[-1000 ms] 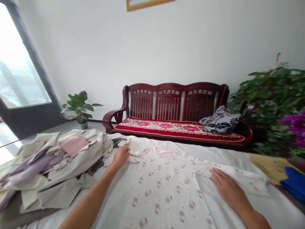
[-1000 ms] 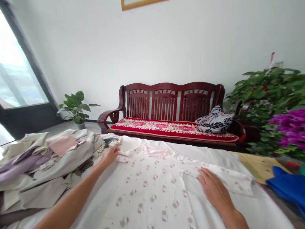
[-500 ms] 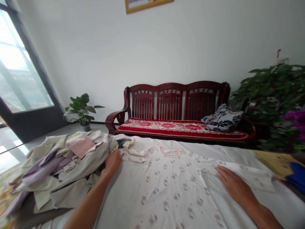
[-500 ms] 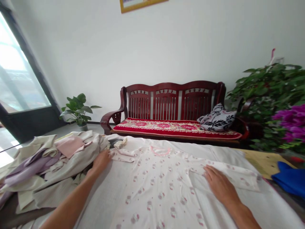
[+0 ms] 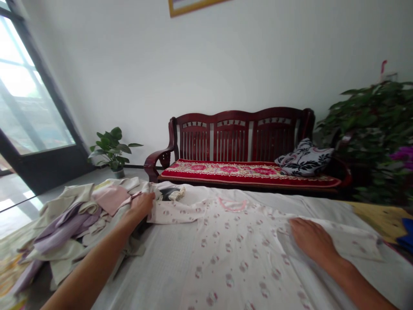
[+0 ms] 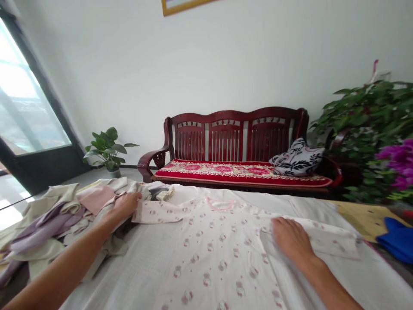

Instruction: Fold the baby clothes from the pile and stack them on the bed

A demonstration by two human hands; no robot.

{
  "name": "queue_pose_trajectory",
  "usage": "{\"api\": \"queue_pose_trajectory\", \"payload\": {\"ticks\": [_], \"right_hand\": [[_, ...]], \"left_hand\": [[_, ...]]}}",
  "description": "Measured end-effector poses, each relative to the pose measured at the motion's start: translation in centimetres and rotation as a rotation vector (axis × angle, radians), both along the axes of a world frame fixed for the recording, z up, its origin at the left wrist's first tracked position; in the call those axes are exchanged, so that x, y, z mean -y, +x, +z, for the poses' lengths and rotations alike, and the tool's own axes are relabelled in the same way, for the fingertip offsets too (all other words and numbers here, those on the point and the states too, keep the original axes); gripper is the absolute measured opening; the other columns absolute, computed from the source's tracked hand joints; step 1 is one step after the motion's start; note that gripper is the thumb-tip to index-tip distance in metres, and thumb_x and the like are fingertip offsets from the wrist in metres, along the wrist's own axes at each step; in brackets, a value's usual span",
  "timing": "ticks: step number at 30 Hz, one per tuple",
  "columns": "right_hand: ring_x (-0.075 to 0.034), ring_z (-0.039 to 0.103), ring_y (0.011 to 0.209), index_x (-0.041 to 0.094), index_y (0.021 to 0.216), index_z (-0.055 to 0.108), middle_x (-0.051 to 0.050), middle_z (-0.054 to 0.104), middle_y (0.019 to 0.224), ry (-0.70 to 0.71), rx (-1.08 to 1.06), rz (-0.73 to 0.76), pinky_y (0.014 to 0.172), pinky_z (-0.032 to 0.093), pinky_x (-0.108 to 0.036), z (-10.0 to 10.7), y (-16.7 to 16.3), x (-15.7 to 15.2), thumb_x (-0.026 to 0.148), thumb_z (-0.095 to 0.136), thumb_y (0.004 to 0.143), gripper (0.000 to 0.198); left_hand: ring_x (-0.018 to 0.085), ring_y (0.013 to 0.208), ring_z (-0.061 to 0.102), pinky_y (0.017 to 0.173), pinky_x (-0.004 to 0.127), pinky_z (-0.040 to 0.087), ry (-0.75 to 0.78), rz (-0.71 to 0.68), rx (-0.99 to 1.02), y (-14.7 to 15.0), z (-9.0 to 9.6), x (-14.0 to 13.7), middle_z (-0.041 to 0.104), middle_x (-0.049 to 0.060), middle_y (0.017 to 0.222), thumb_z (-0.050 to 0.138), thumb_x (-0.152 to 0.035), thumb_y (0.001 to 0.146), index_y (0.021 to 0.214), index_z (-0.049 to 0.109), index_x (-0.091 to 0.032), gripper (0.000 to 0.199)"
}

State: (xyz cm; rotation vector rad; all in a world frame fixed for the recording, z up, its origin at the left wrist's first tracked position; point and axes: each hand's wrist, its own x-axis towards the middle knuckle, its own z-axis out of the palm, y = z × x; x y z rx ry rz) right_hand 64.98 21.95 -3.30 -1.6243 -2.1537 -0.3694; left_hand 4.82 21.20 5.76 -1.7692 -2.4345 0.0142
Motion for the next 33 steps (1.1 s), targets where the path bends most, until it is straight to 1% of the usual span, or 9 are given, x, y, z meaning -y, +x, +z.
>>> {"api": "queue_pose_trajectory", "payload": {"ticks": [2,5,8,13,18,24,27,30,33], "right_hand": [[-0.028,0.067,0.097,0.021,0.099,0.073,-0.012,0.074,0.107,-0.067,0.038,0.058,0.092,0.049,-0.044,1.6,-4.2,-0.1,0.021,0.038,0.086,0.037],[-0.024,0.06,0.114,0.019,0.115,0.068,-0.01,0.068,0.123,-0.165,-0.014,0.254,0.104,0.043,-0.04,2.8,-11.5,-0.6,0.022,0.037,0.091,0.04],[-0.023,0.05,0.13,0.017,0.131,0.059,-0.009,0.06,0.137,-0.266,-0.042,0.397,0.113,0.034,-0.041,2.7,-17.9,-1.5,0.024,0.041,0.092,0.044],[-0.027,0.03,0.145,0.017,0.143,0.049,-0.013,0.042,0.154,-0.413,-0.044,0.431,0.117,0.024,-0.05,1.7,-24.3,-1.6,0.034,0.04,0.097,0.05],[-0.026,0.021,0.149,0.016,0.151,0.037,-0.013,0.03,0.16,-0.495,-0.055,0.541,0.12,0.013,-0.052,0.1,-27.0,0.8,0.038,0.035,0.099,0.056],[-0.028,0.021,0.149,0.011,0.154,0.029,-0.015,0.025,0.162,-0.438,-0.122,0.544,0.122,0.012,-0.05,-1.7,-27.5,2.1,0.043,0.035,0.099,0.063],[-0.028,0.032,0.144,0.012,0.15,0.037,-0.016,0.037,0.156,-0.347,-0.167,0.48,0.121,0.019,-0.047,-1.8,-27.6,2.1,0.038,0.038,0.099,0.057],[-0.027,0.048,0.131,0.015,0.136,0.052,-0.014,0.055,0.14,-0.293,-0.18,0.46,0.117,0.028,-0.043,-1.5,-27.6,2.3,0.03,0.04,0.098,0.043],[-0.026,0.047,0.131,0.017,0.136,0.052,-0.011,0.056,0.14,-0.29,-0.163,0.523,0.118,0.026,-0.043,-1.3,-27.7,2.5,0.031,0.04,0.099,0.042]], "left_hand": [[0.034,0.098,0.068,0.083,0.044,0.05,-0.012,-0.017,-0.011,0.4,-0.3,0.1,0.072,0.018,0.104,0.045,-0.013,0.086,0.108,0.068,-0.017,0.031],[0.039,0.099,0.068,0.084,0.049,0.049,-0.024,-0.037,-0.028,0.9,-1.0,0.2,0.07,0.024,0.103,0.047,-0.015,0.087,0.102,0.069,-0.011,0.027],[0.04,0.102,0.066,0.087,0.051,0.048,-0.018,-0.059,-0.043,1.5,-1.6,0.1,0.068,0.026,0.105,0.05,-0.018,0.087,0.101,0.069,-0.009,0.024],[0.035,0.116,0.058,0.1,0.049,0.041,0.083,-0.203,-0.044,4.6,-2.4,-0.9,0.064,0.02,0.118,0.046,-0.013,0.088,0.103,0.07,-0.016,0.029],[0.025,0.106,0.063,0.088,0.034,0.046,0.045,-0.282,0.108,9.8,-3.9,-4.0,0.069,0.011,0.109,0.041,-0.021,0.094,0.101,0.071,-0.02,0.032],[0.033,0.113,0.06,0.091,0.042,0.045,0.001,-0.246,0.136,13.2,-6.1,-7.9,0.066,0.017,0.115,0.055,-0.035,0.088,0.103,0.072,-0.017,0.028],[0.034,0.115,0.058,0.092,0.043,0.044,-0.009,-0.257,0.149,13.4,-6.6,-8.7,0.066,0.016,0.116,0.062,-0.033,0.083,0.096,0.071,-0.019,0.022],[0.028,0.106,0.063,0.087,0.037,0.045,-0.001,-0.283,0.171,13.1,-6.9,-9.0,0.069,0.012,0.106,0.054,-0.029,0.089,0.095,0.068,-0.018,0.018],[0.023,0.095,0.066,0.081,0.032,0.045,0.028,-0.307,0.189,12.7,-7.2,-9.1,0.07,0.008,0.096,0.044,-0.027,0.096,0.107,0.06,-0.019,0.022]]}}
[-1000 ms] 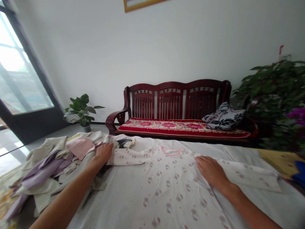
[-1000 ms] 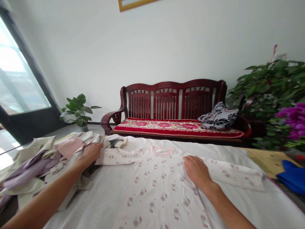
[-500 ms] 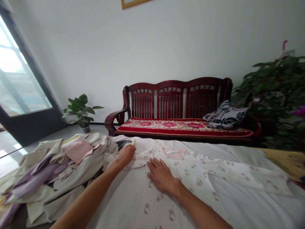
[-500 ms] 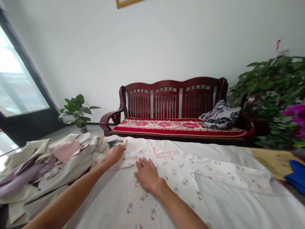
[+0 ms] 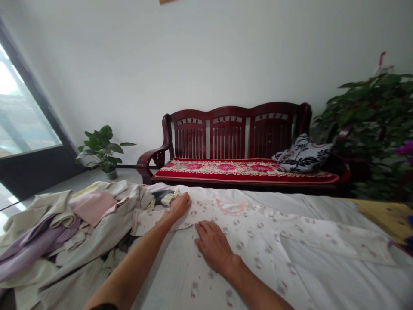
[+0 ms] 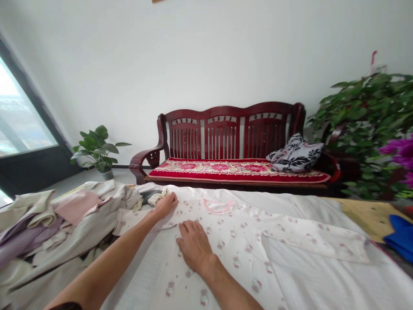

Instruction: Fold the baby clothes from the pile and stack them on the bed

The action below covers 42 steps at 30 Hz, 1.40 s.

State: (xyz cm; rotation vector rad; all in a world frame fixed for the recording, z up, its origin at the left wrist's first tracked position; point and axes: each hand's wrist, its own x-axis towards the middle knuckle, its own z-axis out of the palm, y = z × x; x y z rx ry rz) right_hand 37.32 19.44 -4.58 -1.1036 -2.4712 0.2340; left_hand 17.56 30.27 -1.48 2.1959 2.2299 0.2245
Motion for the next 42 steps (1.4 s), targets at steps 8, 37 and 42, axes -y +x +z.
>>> {"api": "queue_pose_trajectory", "payload": {"ticks": [8,37,42], "right_hand": [[-0.027,0.02,0.149,0.024,0.152,0.035,-0.004,0.03,0.161,-0.118,0.088,0.142,0.122,0.009,-0.051,-0.4,0.3,-0.6,0.052,0.036,0.098,0.061],[-0.021,0.02,0.15,0.013,0.154,0.031,-0.011,0.028,0.161,-0.25,0.08,0.012,0.123,0.014,-0.043,2.4,5.0,-0.3,0.047,0.022,0.102,0.063],[-0.024,0.013,0.151,0.012,0.155,0.029,-0.009,0.022,0.163,-0.127,0.213,-0.251,0.123,0.006,-0.047,1.8,9.7,-0.1,0.043,0.028,0.1,0.063]], "left_hand": [[0.023,0.101,0.061,0.086,0.034,0.045,0.088,-0.109,-0.046,-0.1,-1.2,0.2,0.065,0.007,0.106,0.042,-0.023,0.097,0.109,0.059,-0.022,0.02],[0.028,0.133,0.048,0.114,0.043,0.033,0.231,0.01,0.002,-3.1,-2.4,7.3,0.06,0.015,0.135,0.041,-0.021,0.095,0.124,0.064,-0.014,0.037],[0.027,0.141,0.04,0.115,0.042,0.034,0.213,-0.216,0.015,5.2,-3.8,8.8,0.047,0.014,0.15,0.037,-0.037,0.1,0.142,0.049,-0.015,0.049]]}}
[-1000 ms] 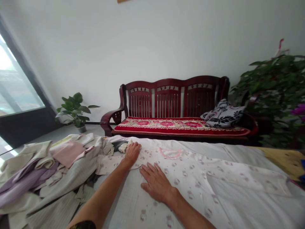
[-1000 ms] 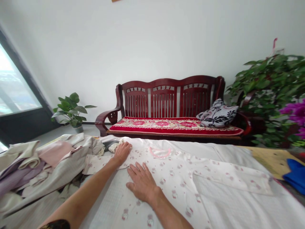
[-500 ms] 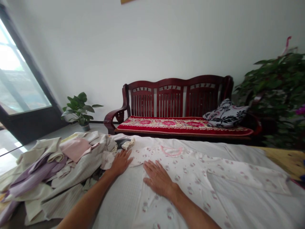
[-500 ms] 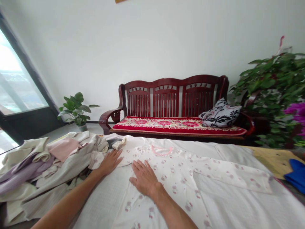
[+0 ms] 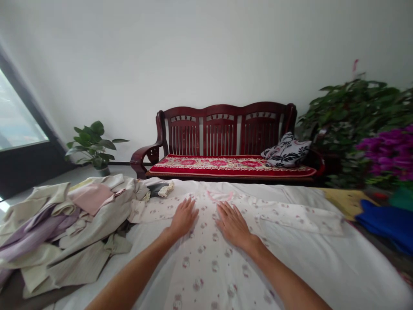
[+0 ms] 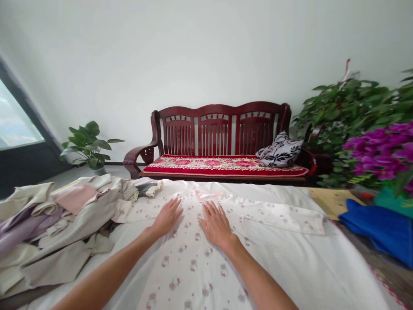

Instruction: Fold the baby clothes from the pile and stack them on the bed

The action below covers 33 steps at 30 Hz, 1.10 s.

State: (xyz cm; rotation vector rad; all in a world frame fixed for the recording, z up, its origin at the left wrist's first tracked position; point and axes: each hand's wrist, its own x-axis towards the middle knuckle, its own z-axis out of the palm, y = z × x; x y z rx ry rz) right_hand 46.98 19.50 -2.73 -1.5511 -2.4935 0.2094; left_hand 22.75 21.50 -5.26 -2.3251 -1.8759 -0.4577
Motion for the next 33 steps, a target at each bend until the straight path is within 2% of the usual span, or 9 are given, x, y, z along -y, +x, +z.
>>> {"api": "queue_pose_trajectory", "payload": {"ticks": [3,7,11,15,20,23,26,30,33], "right_hand": [[-0.025,0.014,0.151,0.011,0.155,0.027,-0.01,0.021,0.163,-0.021,0.08,-0.124,0.123,0.007,-0.048,-1.3,2.1,-0.1,0.045,0.029,0.099,0.066],[-0.024,0.015,0.151,0.011,0.155,0.027,-0.01,0.02,0.163,-0.012,0.135,-0.206,0.122,0.01,-0.046,-2.7,4.9,-0.3,0.047,0.027,0.099,0.067],[-0.024,0.018,0.15,0.01,0.155,0.029,-0.01,0.023,0.163,0.016,0.196,-0.246,0.122,0.01,-0.045,-2.6,7.0,-0.3,0.046,0.026,0.1,0.066],[-0.027,0.02,0.15,0.009,0.153,0.033,-0.013,0.027,0.161,0.058,0.217,-0.325,0.122,0.01,-0.05,-2.0,6.6,1.0,0.046,0.029,0.099,0.065],[-0.025,0.022,0.149,0.017,0.153,0.034,-0.008,0.029,0.161,0.085,0.145,-0.114,0.121,0.017,-0.049,-2.5,5.1,4.3,0.049,0.026,0.099,0.063],[-0.024,0.027,0.148,0.022,0.151,0.038,-0.006,0.033,0.16,0.086,0.129,-0.058,0.12,0.021,-0.05,-3.0,5.4,5.2,0.048,0.029,0.099,0.06],[-0.025,0.032,0.145,0.023,0.149,0.043,-0.006,0.038,0.157,0.107,0.129,-0.071,0.119,0.026,-0.051,-3.2,6.0,4.9,0.045,0.031,0.098,0.056],[-0.026,0.038,0.142,0.02,0.141,0.052,-0.009,0.046,0.152,0.161,0.13,-0.096,0.118,0.027,-0.052,-3.1,5.1,3.9,0.042,0.031,0.099,0.052],[-0.025,0.038,0.142,0.021,0.139,0.054,-0.01,0.049,0.15,0.173,0.106,-0.068,0.118,0.028,-0.05,-2.7,2.9,3.3,0.041,0.032,0.099,0.049]], "left_hand": [[0.034,0.144,0.034,0.115,0.049,0.031,-0.039,0.031,-0.065,2.7,-1.0,0.9,0.039,0.017,0.155,0.039,-0.045,0.099,0.147,0.043,-0.013,0.058],[0.035,0.145,0.031,0.116,0.053,0.026,-0.082,0.12,-0.126,2.1,-1.4,1.3,0.036,0.016,0.157,0.039,-0.05,0.098,0.151,0.037,-0.018,0.062],[0.035,0.144,0.032,0.116,0.053,0.025,-0.084,0.169,-0.149,0.9,-0.6,1.8,0.038,0.014,0.156,0.037,-0.046,0.099,0.151,0.039,-0.02,0.058],[0.035,0.145,0.031,0.119,0.052,0.022,-0.047,0.195,-0.151,1.8,0.1,3.9,0.038,0.016,0.156,0.038,-0.039,0.099,0.147,0.045,-0.015,0.054],[0.034,0.147,0.028,0.118,0.053,0.025,-0.105,0.002,-0.07,2.4,-0.2,7.0,0.036,0.012,0.158,0.041,-0.047,0.098,0.149,0.042,-0.019,0.058],[0.031,0.146,0.031,0.117,0.052,0.029,-0.13,-0.029,0.006,0.5,-0.3,7.8,0.038,0.01,0.157,0.041,-0.042,0.099,0.148,0.044,-0.021,0.054],[0.024,0.136,0.048,0.114,0.041,0.037,-0.09,-0.012,0.099,-2.9,0.7,8.0,0.054,0.009,0.145,0.042,-0.032,0.098,0.137,0.057,-0.02,0.043],[0.025,0.125,0.056,0.11,0.043,0.039,0.152,0.183,0.074,-8.5,3.9,7.9,0.067,0.008,0.129,0.046,-0.022,0.094,0.123,0.067,-0.021,0.037],[0.03,0.136,0.045,0.118,0.052,0.025,0.302,0.234,-0.1,-12.8,6.8,7.7,0.064,0.007,0.133,0.045,-0.018,0.092,0.121,0.069,-0.024,0.038]]}}
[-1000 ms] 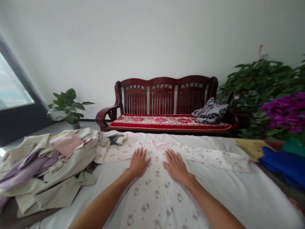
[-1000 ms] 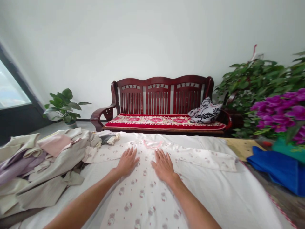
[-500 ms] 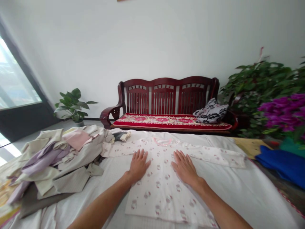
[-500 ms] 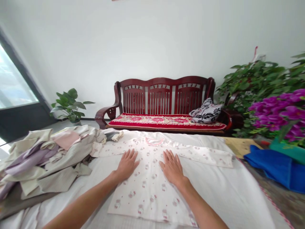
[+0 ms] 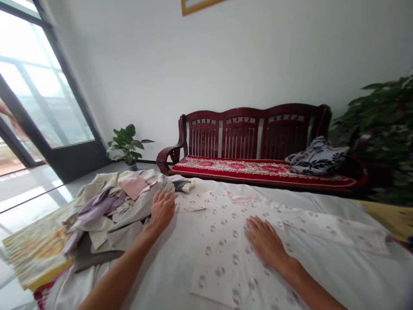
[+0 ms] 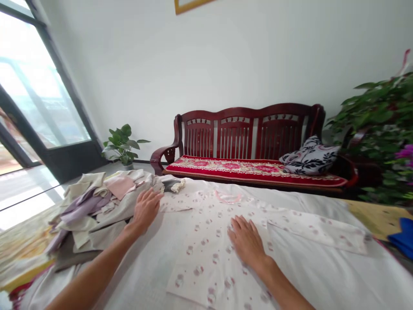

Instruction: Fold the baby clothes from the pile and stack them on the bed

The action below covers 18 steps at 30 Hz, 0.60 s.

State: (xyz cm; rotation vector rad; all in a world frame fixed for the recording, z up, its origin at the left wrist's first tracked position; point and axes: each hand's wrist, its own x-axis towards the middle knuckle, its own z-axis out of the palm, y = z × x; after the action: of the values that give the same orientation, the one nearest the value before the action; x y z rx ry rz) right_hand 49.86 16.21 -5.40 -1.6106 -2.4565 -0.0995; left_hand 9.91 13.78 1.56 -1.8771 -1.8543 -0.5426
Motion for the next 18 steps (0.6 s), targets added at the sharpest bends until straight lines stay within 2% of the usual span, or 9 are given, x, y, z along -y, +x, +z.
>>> {"api": "queue_pose_trajectory", "payload": {"ticks": [2,4,7,9,12,15,17,18], "right_hand": [[-0.025,0.036,0.143,0.021,0.14,0.053,-0.009,0.048,0.151,-0.007,-0.018,0.05,0.119,0.026,-0.049,0.5,-1.9,-0.4,0.04,0.033,0.1,0.049],[-0.025,0.033,0.145,0.02,0.142,0.051,-0.01,0.045,0.153,-0.011,-0.042,0.086,0.12,0.024,-0.048,1.1,-3.9,-1.0,0.04,0.033,0.1,0.05],[-0.025,0.03,0.146,0.018,0.146,0.046,-0.01,0.04,0.156,-0.031,-0.069,0.098,0.12,0.021,-0.048,1.5,-6.3,-1.7,0.04,0.033,0.1,0.052],[-0.026,0.029,0.147,0.016,0.148,0.044,-0.011,0.037,0.157,-0.072,-0.063,0.092,0.121,0.02,-0.048,1.3,-7.2,-2.1,0.04,0.033,0.1,0.054],[-0.027,0.031,0.145,0.014,0.146,0.045,-0.012,0.038,0.156,-0.112,-0.054,0.08,0.12,0.021,-0.049,0.8,-7.7,-2.4,0.042,0.034,0.1,0.055],[-0.026,0.041,0.139,0.017,0.139,0.053,-0.012,0.049,0.149,-0.072,-0.092,0.098,0.118,0.026,-0.046,0.9,-7.8,-3.3,0.037,0.032,0.1,0.048],[-0.025,0.045,0.136,0.019,0.136,0.056,-0.011,0.053,0.145,-0.045,-0.124,0.102,0.117,0.028,-0.044,1.3,-8.0,-4.4,0.035,0.031,0.1,0.046],[-0.025,0.044,0.136,0.018,0.136,0.056,-0.011,0.053,0.145,-0.037,-0.136,0.095,0.117,0.028,-0.044,1.5,-8.2,-5.1,0.034,0.031,0.1,0.046]], "left_hand": [[0.034,0.143,0.034,0.119,0.057,0.013,0.018,0.078,-0.129,-2.9,1.3,-0.3,0.059,0.01,0.139,0.044,-0.016,0.09,0.122,0.068,-0.021,0.04],[0.036,0.145,0.029,0.119,0.06,0.008,-0.019,0.155,-0.215,-5.8,1.9,-0.6,0.053,0.013,0.145,0.042,-0.014,0.09,0.123,0.068,-0.018,0.042],[0.037,0.145,0.028,0.116,0.063,0.011,-0.078,0.24,-0.235,-9.2,1.5,-0.8,0.045,0.016,0.151,0.037,-0.013,0.091,0.129,0.063,-0.017,0.046],[0.038,0.146,0.026,0.114,0.065,0.014,-0.077,0.286,-0.213,-10.5,1.1,-0.8,0.04,0.016,0.155,0.036,-0.017,0.093,0.135,0.058,-0.018,0.047],[0.037,0.147,0.023,0.113,0.067,0.015,-0.075,0.321,-0.183,-10.6,0.8,-0.7,0.037,0.016,0.157,0.037,-0.019,0.094,0.137,0.055,-0.018,0.047],[0.038,0.149,0.019,0.114,0.07,0.009,-0.063,0.339,-0.122,-8.8,1.2,-0.8,0.042,0.013,0.154,0.04,-0.017,0.091,0.13,0.062,-0.019,0.045],[0.035,0.149,0.019,0.118,0.065,0.007,-0.064,0.253,-0.08,-6.5,1.3,-1.1,0.046,0.008,0.152,0.044,-0.015,0.088,0.123,0.067,-0.021,0.043],[0.032,0.149,0.022,0.121,0.06,0.009,-0.078,0.167,-0.056,-5.0,1.1,-1.4,0.049,0.006,0.15,0.045,-0.014,0.086,0.12,0.069,-0.023,0.042]]}}
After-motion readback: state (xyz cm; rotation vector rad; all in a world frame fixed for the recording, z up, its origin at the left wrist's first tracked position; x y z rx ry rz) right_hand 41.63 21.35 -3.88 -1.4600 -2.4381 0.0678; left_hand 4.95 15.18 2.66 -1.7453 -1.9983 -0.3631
